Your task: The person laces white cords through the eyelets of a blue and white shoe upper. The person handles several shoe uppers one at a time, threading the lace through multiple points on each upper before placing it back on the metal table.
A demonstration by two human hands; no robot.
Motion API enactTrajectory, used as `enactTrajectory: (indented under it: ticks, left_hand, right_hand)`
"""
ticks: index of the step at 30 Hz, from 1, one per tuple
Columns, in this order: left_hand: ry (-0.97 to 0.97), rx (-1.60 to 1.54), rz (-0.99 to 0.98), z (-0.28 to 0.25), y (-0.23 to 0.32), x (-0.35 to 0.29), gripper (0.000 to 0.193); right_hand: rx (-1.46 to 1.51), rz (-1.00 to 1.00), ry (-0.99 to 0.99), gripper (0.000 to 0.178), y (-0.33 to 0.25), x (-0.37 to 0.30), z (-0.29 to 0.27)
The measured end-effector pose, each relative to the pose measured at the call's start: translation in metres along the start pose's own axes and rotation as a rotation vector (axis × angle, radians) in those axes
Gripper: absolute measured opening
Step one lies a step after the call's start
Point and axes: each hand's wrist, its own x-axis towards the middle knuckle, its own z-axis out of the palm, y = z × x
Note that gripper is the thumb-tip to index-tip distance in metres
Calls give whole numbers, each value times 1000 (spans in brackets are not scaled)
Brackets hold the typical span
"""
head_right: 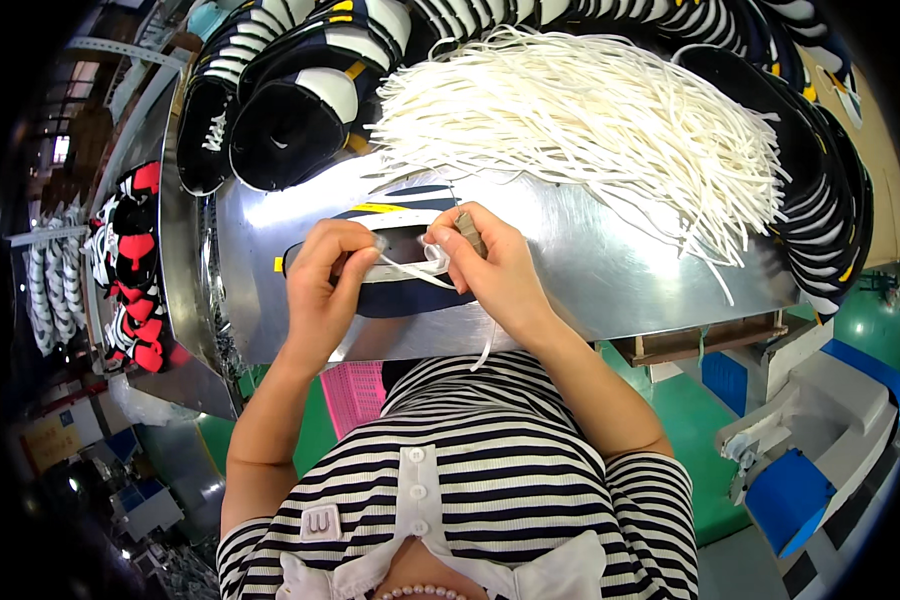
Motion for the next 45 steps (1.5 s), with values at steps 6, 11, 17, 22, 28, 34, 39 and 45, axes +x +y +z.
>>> enactTrajectory:
  ticks: [6,11,17,22,28,34,39,45]
  left_hand:
    - [41,14,112,14,9,9,7]
    - [147,227,132,7,13,2,16]
    - [-431,-802,-921,-10,-20,-6,54]
    - [-232,-575,-849,20,-14,-8,44]
    - [88,-487,-540,42,-6,-26,15]
    - [194,-400,-406,51,-10,-28,16]
    - [180,-411,-465,49,-10,-27,17]
    - [116,-393,-488,47,-10,-27,17]
  right_hand:
    - [-555,-367,30,16,-7,-3,6]
    - [-357,-112,74,12,-1,1,0]
    - [-113,0,41,20,12,9,0]
    - [-359,-63,135,33,15,7,4]
    - [-598,-136,129,36,9,-2,11]
    - [-617,-196,71,27,-2,-11,10]
    - [-728,-248,-34,14,-11,-17,-8]
    - [-820,-251,-58,12,-10,-7,-13]
